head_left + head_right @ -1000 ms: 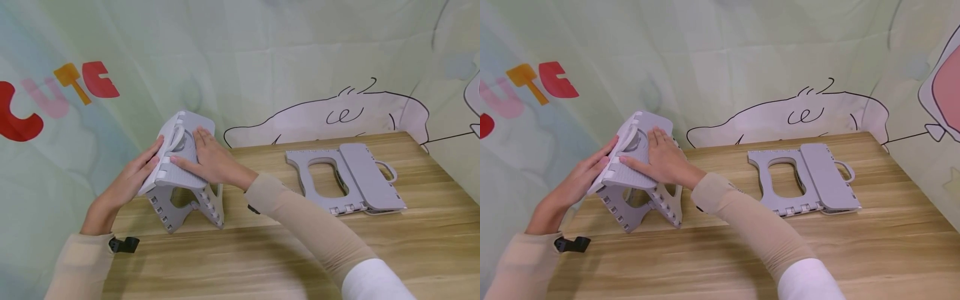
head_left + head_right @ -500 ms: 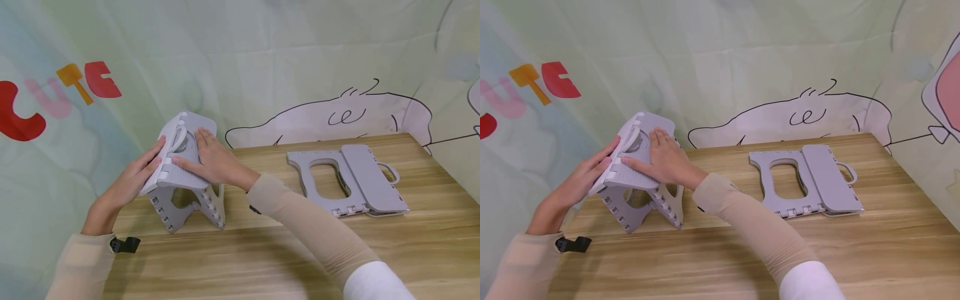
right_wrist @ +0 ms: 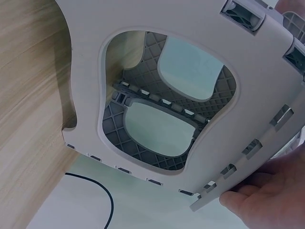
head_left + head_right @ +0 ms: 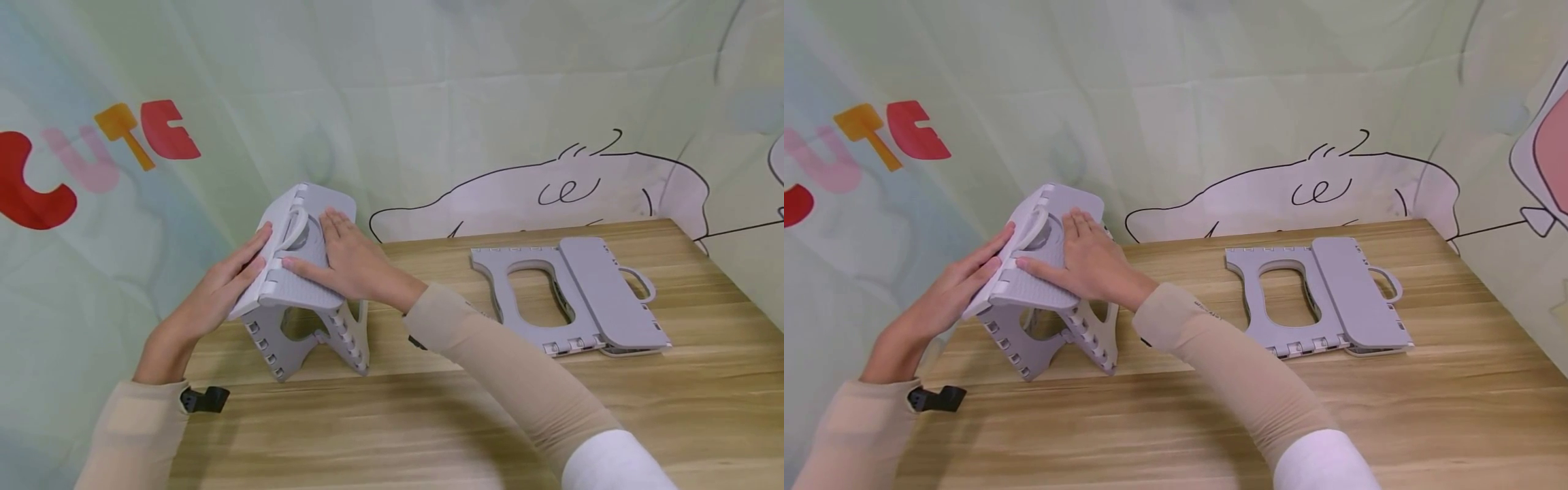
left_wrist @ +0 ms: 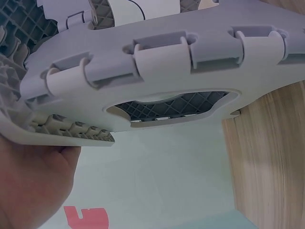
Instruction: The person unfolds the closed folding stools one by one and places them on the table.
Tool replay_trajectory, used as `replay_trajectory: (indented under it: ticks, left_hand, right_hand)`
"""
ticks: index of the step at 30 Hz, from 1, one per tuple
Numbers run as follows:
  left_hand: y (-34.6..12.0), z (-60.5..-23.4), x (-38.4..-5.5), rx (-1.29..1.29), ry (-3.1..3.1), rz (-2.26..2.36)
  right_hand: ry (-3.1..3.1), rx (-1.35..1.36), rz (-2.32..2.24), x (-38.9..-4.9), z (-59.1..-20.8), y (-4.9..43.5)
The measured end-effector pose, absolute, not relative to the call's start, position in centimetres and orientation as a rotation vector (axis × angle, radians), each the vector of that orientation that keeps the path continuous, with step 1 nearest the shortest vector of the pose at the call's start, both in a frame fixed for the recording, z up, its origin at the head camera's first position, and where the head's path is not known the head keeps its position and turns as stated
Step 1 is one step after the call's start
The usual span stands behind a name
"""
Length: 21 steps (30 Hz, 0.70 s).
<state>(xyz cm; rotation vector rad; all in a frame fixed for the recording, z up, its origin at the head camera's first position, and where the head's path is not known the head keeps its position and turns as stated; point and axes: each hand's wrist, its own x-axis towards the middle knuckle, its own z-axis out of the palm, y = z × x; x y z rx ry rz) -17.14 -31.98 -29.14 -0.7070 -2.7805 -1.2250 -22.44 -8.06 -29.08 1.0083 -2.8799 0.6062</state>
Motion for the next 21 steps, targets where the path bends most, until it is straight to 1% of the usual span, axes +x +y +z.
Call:
replay_trajectory:
  ticks: [21]
  left_hand:
    - [-31.98,-29.08,-17.19,-0.698,-2.801,-1.129]
  right_hand:
    - [-2.907,0.999,0.505,-22.52,-28.83,-7.99]
